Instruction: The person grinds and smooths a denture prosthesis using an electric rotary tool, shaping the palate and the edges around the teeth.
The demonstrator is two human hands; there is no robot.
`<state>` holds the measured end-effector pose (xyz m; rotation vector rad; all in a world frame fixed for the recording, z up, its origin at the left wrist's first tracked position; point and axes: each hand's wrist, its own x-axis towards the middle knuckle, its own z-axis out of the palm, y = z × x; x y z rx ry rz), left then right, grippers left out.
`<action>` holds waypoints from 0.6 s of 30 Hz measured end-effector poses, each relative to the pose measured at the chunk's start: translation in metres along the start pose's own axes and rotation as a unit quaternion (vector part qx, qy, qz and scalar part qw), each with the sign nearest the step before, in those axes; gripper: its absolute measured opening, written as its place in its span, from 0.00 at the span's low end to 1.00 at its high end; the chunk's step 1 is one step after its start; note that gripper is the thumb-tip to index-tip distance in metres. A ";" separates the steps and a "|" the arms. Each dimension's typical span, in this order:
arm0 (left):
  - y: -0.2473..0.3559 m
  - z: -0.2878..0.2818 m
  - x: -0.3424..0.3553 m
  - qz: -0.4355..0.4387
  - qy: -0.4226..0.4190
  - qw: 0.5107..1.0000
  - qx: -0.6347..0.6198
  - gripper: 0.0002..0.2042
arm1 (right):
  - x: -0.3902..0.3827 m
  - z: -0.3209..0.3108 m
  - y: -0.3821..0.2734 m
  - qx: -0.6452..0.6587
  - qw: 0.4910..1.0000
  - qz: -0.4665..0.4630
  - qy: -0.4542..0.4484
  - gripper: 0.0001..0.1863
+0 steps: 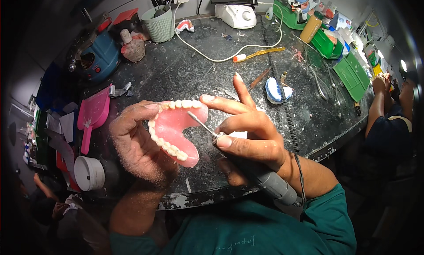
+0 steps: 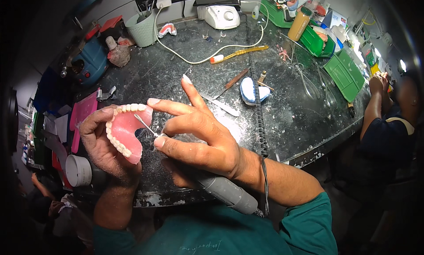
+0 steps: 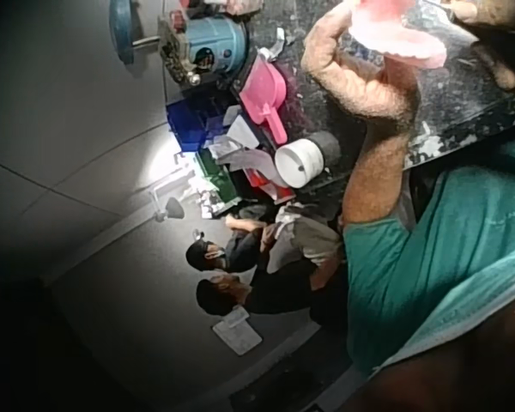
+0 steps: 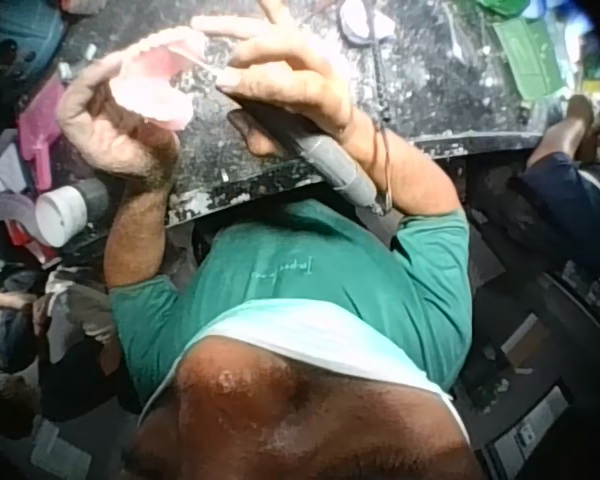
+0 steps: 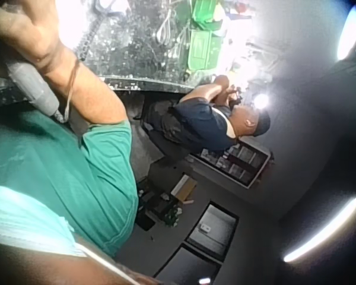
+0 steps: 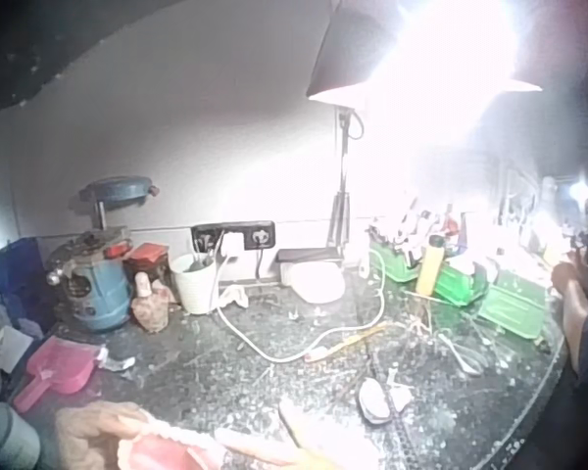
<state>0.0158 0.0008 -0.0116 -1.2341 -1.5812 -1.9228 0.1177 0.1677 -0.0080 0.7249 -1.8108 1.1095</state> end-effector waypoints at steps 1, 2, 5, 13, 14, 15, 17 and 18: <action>0.001 0.000 0.001 0.004 -0.006 1.000 0.004 0.40 | -0.001 -0.001 0.001 0.007 1.000 -0.005 0.007 0.24; 0.001 0.000 0.001 0.008 -0.013 1.000 0.009 0.39 | -0.001 -0.002 0.003 0.007 1.000 -0.005 0.007 0.24; 0.002 0.000 0.000 0.002 -0.007 1.000 -0.004 0.38 | -0.001 -0.004 0.004 -0.016 0.999 -0.025 -0.036 0.25; 0.004 -0.001 0.003 0.014 -0.019 1.000 0.015 0.39 | 0.001 -0.002 0.000 0.012 1.000 -0.005 0.004 0.28; 0.004 -0.001 0.003 0.014 -0.021 0.999 0.022 0.42 | 0.002 -0.004 0.000 0.012 1.000 -0.004 0.004 0.28; 0.003 -0.001 0.003 0.013 -0.021 0.999 0.021 0.42 | 0.003 -0.007 0.000 -0.006 0.999 -0.008 -0.031 0.29; 0.003 -0.001 0.002 0.013 -0.015 1.000 0.008 0.42 | 0.003 -0.008 0.000 -0.024 0.998 -0.012 -0.065 0.30; 0.002 -0.001 0.002 0.013 -0.015 1.000 0.008 0.42 | 0.002 -0.007 0.000 -0.019 0.999 -0.009 -0.051 0.29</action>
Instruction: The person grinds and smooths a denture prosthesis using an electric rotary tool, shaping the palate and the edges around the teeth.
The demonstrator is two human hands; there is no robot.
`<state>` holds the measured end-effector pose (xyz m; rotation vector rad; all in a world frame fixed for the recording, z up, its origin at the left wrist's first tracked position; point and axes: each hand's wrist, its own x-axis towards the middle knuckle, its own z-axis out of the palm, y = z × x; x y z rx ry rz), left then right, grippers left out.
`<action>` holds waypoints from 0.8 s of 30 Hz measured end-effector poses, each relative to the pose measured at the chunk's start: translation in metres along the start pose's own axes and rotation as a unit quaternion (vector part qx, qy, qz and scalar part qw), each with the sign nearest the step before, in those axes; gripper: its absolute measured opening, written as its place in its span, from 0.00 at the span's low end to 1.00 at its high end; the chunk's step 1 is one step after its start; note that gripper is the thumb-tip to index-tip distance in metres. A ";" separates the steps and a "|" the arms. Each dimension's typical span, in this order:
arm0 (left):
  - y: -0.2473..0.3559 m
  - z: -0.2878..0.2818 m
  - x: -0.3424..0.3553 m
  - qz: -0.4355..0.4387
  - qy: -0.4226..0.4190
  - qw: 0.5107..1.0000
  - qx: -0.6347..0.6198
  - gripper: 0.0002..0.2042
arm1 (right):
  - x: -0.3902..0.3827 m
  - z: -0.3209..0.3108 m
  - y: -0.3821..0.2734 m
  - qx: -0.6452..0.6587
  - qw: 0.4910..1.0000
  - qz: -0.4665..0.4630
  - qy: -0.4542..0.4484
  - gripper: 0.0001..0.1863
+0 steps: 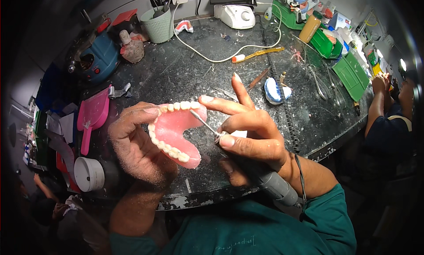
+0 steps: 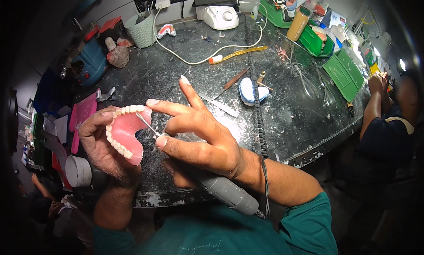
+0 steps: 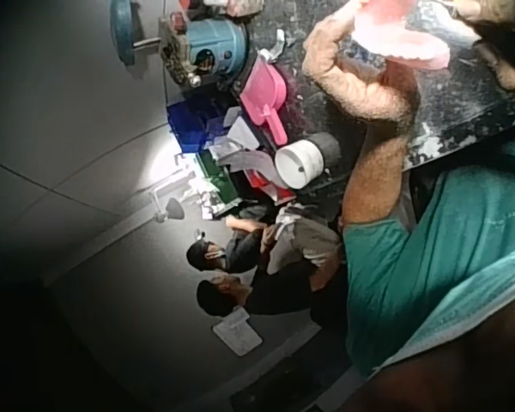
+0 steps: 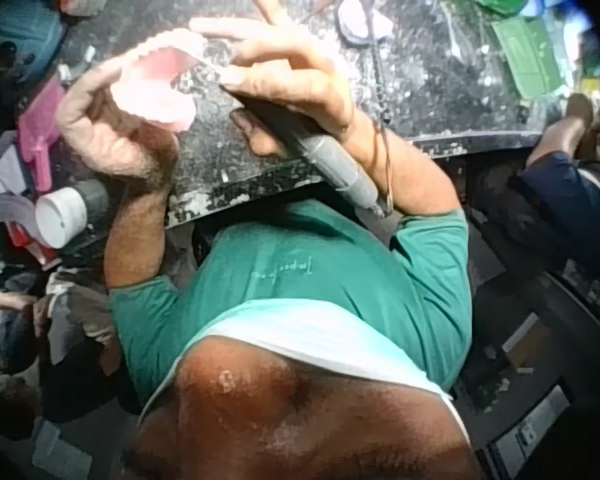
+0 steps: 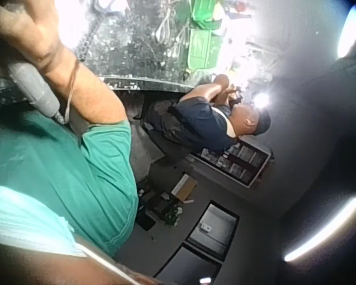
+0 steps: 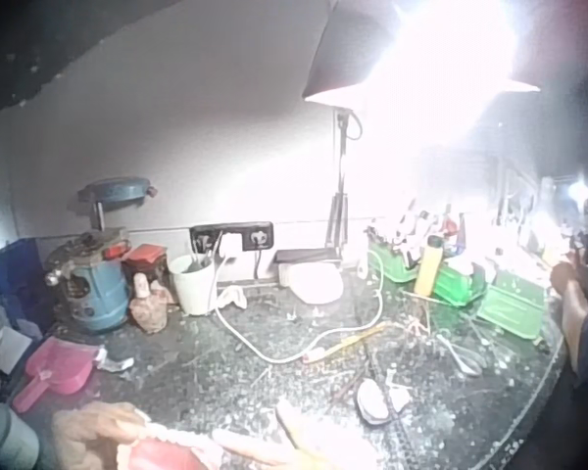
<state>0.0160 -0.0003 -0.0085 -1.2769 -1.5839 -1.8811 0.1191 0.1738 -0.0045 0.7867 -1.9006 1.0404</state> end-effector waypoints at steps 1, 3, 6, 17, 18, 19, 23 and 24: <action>0.001 0.000 0.000 0.001 0.003 1.000 0.008 0.42 | 0.000 0.001 0.000 0.005 1.000 0.002 0.015 0.28; 0.002 0.000 0.001 0.003 0.005 1.000 0.016 0.42 | 0.001 -0.003 -0.001 0.004 1.000 -0.002 0.002 0.28; 0.000 0.000 0.001 0.011 -0.006 1.000 0.013 0.42 | 0.000 -0.001 0.000 0.003 1.000 -0.001 0.002 0.28; -0.001 0.000 0.000 0.044 -0.004 0.999 0.015 0.33 | 0.003 0.001 -0.002 -0.005 1.000 -0.001 0.009 0.26; -0.001 -0.001 0.001 0.044 -0.004 0.999 0.015 0.33 | 0.002 0.003 -0.003 0.010 0.999 0.006 0.034 0.28; -0.001 -0.002 0.001 0.045 -0.015 0.999 0.018 0.33 | 0.002 0.004 -0.004 0.025 0.998 0.014 0.060 0.30; -0.003 -0.003 0.000 0.053 -0.015 0.998 0.026 0.34 | 0.003 0.005 -0.004 0.024 0.998 0.007 0.054 0.30; -0.002 -0.003 0.001 0.053 -0.015 0.998 0.028 0.34 | 0.003 0.006 -0.005 0.032 0.997 0.014 0.062 0.30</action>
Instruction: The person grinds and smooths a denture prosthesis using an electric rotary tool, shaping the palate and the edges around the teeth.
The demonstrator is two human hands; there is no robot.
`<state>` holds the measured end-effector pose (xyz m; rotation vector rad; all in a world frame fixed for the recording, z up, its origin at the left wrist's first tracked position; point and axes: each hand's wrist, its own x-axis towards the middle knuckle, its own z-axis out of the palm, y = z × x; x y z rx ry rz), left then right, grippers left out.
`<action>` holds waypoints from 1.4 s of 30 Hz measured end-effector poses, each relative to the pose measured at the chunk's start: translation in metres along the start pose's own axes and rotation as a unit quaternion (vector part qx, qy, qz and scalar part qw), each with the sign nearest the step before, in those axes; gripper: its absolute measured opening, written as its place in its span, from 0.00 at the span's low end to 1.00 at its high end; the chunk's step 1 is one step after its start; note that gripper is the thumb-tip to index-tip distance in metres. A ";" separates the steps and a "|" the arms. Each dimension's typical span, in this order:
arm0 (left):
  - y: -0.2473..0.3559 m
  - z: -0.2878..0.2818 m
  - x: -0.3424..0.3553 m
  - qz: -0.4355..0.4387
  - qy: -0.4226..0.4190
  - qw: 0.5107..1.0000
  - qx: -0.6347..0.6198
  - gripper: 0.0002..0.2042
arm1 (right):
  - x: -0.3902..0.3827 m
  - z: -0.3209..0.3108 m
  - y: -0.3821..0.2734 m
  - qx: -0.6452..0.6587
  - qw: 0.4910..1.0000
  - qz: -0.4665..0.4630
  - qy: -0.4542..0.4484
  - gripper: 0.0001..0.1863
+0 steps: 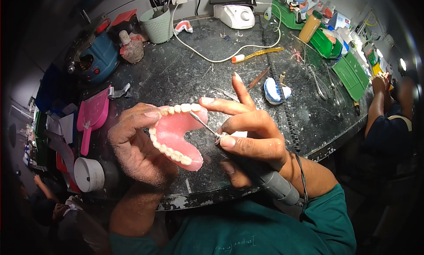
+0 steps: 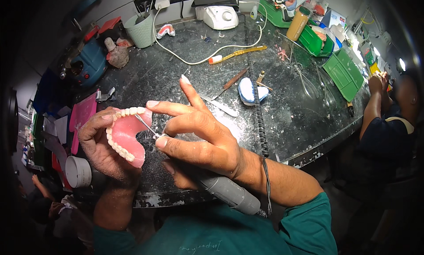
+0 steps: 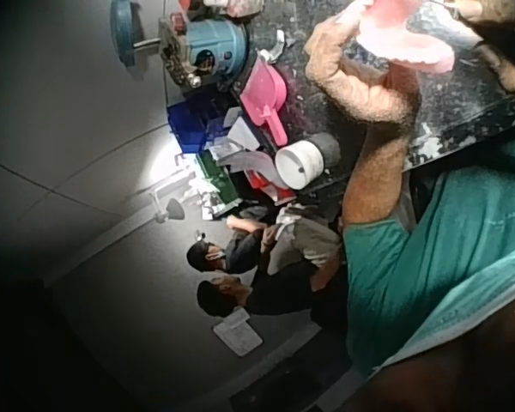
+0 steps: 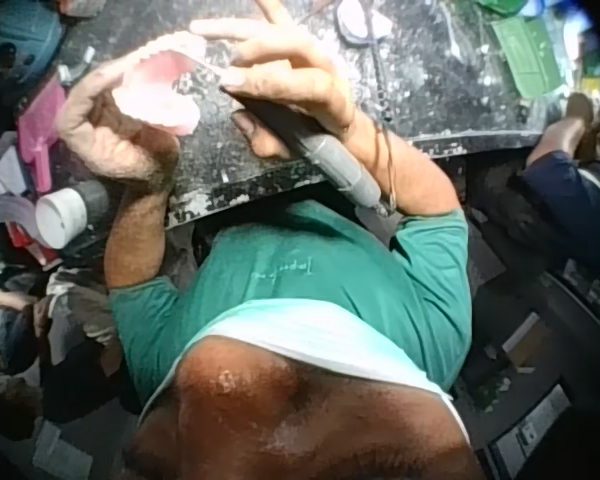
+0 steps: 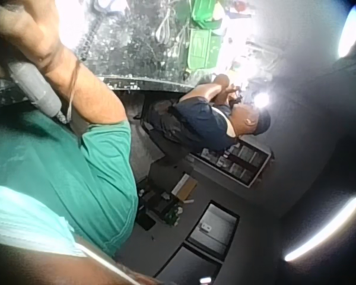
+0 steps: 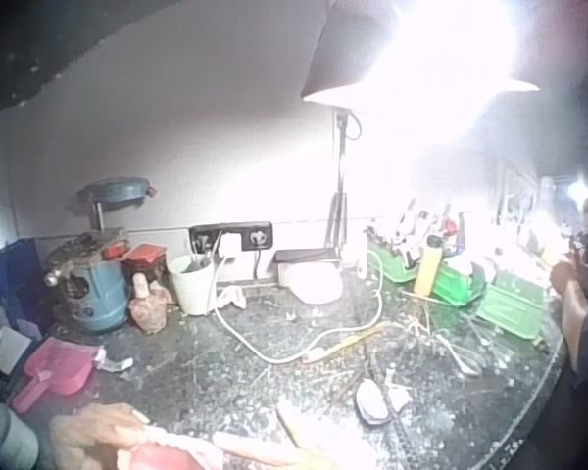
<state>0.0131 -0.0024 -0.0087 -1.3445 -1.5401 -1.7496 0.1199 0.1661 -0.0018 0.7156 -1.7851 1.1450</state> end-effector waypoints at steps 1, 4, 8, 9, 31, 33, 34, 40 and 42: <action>0.001 0.002 0.001 -0.004 0.000 1.000 -0.005 0.34 | 0.000 0.000 -0.001 0.005 1.000 0.008 0.008 0.30; 0.000 0.003 0.000 -0.008 0.003 1.000 -0.013 0.34 | -0.001 -0.003 0.003 -0.005 1.000 -0.002 -0.017 0.30; -0.002 0.001 0.000 0.001 -0.005 1.000 -0.015 0.34 | -0.001 0.000 0.001 0.003 1.000 0.006 0.007 0.30; -0.002 0.001 -0.001 0.001 -0.005 1.000 -0.014 0.34 | -0.001 -0.001 0.002 0.001 1.000 0.001 0.000 0.30; -0.005 0.000 -0.002 0.014 -0.009 1.000 -0.006 0.35 | 0.001 -0.006 0.004 -0.041 0.998 -0.014 -0.048 0.23; -0.005 -0.001 -0.001 0.016 -0.012 1.000 -0.011 0.35 | 0.002 -0.002 0.001 -0.031 0.999 -0.001 -0.025 0.26; -0.005 -0.002 -0.001 0.022 -0.017 1.000 0.000 0.35 | 0.003 -0.001 -0.001 -0.020 1.000 0.011 -0.003 0.28; -0.004 -0.004 0.000 0.027 -0.024 0.999 -0.002 0.34 | 0.003 0.000 -0.001 -0.008 1.000 0.010 0.004 0.27; -0.002 -0.005 0.001 0.033 -0.033 0.999 0.021 0.34 | 0.003 0.000 0.000 -0.020 1.000 0.003 -0.003 0.27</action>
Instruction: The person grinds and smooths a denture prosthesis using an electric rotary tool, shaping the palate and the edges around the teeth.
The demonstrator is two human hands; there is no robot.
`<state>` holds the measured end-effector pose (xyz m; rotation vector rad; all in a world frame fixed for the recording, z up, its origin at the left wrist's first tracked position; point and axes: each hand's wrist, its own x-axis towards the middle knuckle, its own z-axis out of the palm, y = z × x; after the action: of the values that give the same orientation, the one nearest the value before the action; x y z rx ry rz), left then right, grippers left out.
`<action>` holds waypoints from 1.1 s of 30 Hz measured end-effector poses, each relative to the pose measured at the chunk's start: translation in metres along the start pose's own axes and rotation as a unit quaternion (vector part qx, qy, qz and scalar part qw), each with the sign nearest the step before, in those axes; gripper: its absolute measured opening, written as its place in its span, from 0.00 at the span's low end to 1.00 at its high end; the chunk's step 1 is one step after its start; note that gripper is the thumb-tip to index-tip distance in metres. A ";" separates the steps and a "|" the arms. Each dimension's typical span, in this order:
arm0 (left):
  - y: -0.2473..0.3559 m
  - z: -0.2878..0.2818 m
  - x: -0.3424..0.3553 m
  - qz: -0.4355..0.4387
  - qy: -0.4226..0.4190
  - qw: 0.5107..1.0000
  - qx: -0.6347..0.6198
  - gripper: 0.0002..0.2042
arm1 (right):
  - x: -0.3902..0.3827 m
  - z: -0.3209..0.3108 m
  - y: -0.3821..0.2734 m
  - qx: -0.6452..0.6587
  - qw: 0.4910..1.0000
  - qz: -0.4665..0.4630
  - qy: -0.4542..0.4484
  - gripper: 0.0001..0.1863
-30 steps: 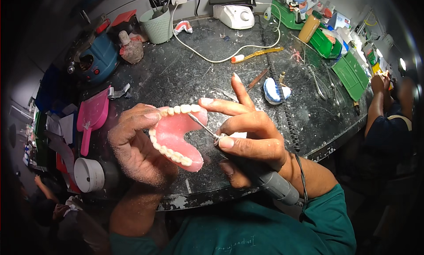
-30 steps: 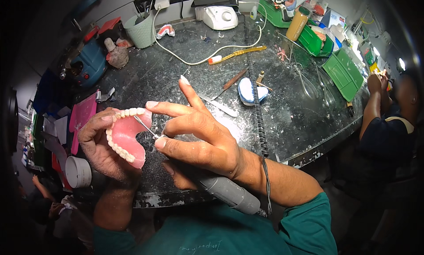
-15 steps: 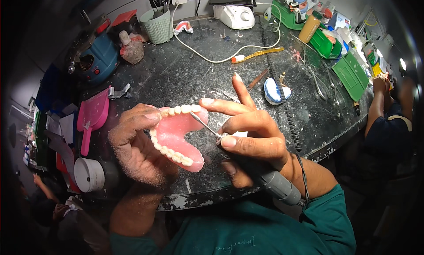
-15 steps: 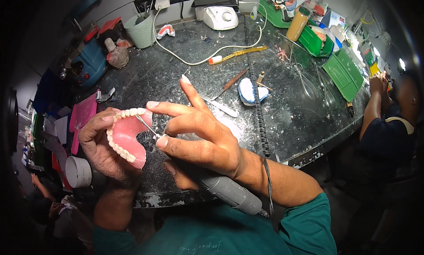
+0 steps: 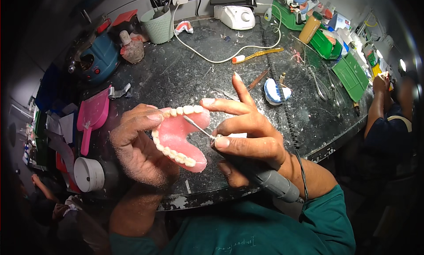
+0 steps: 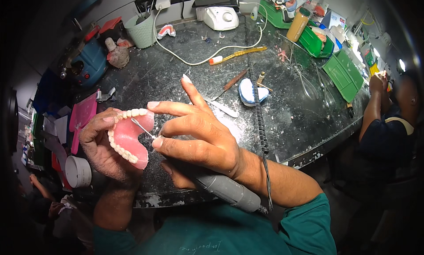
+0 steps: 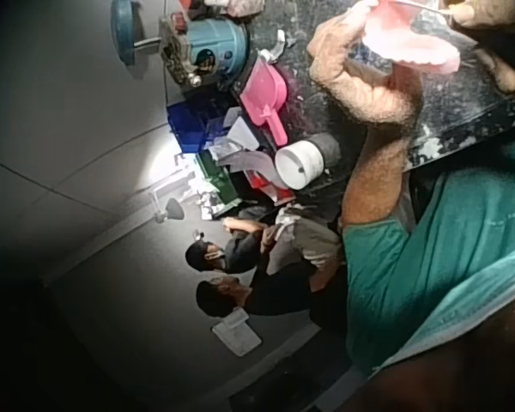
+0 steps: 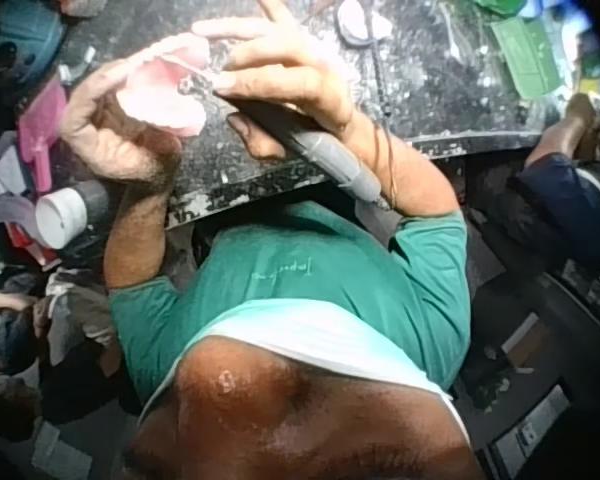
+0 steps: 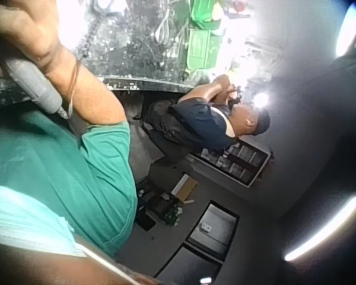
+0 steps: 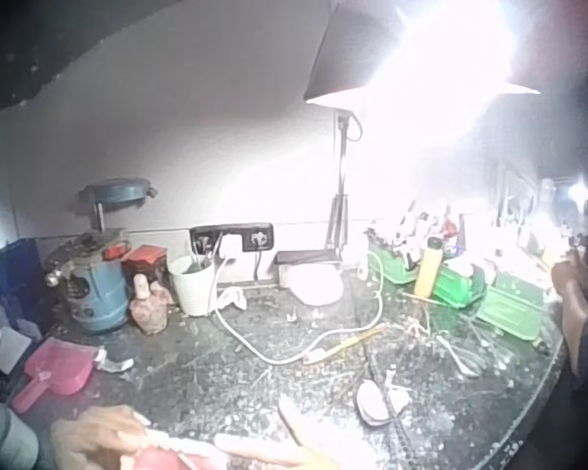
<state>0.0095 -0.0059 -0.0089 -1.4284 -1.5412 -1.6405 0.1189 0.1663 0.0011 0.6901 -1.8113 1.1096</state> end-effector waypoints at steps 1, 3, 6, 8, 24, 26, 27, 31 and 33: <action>0.000 0.001 0.000 -0.007 0.003 1.000 -0.006 0.34 | -0.001 0.000 0.001 -0.013 1.000 -0.005 -0.006 0.26; 0.000 0.001 -0.001 -0.014 0.006 1.000 -0.013 0.35 | -0.003 0.002 0.002 -0.012 1.000 -0.004 -0.001 0.26; -0.001 -0.001 -0.002 0.003 -0.002 1.000 0.010 0.36 | -0.002 0.001 0.003 -0.013 1.000 -0.005 -0.002 0.26; 0.000 0.000 -0.002 -0.006 0.002 1.000 0.011 0.36 | -0.002 0.000 0.003 -0.019 1.000 -0.006 -0.007 0.26; -0.001 -0.004 -0.003 0.001 -0.014 0.999 0.037 0.38 | 0.002 0.000 -0.003 -0.029 1.000 0.007 0.002 0.26; -0.002 -0.003 -0.003 0.012 -0.009 0.999 0.052 0.38 | 0.001 0.000 -0.002 -0.026 1.000 0.011 0.002 0.26; -0.002 -0.003 -0.003 0.012 -0.009 0.999 0.052 0.38 | 0.002 0.000 -0.002 -0.022 1.000 0.009 0.004 0.26; -0.001 -0.003 -0.003 0.013 -0.016 0.998 0.060 0.39 | 0.002 0.000 -0.002 -0.036 0.999 0.011 0.001 0.27; -0.002 -0.003 -0.003 0.014 -0.015 0.998 0.058 0.40 | 0.003 -0.001 -0.003 -0.035 0.999 0.011 -0.003 0.27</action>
<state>0.0073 -0.0093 -0.0115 -1.4126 -1.5993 -1.4943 0.1205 0.1659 0.0051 0.6345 -1.8578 1.0530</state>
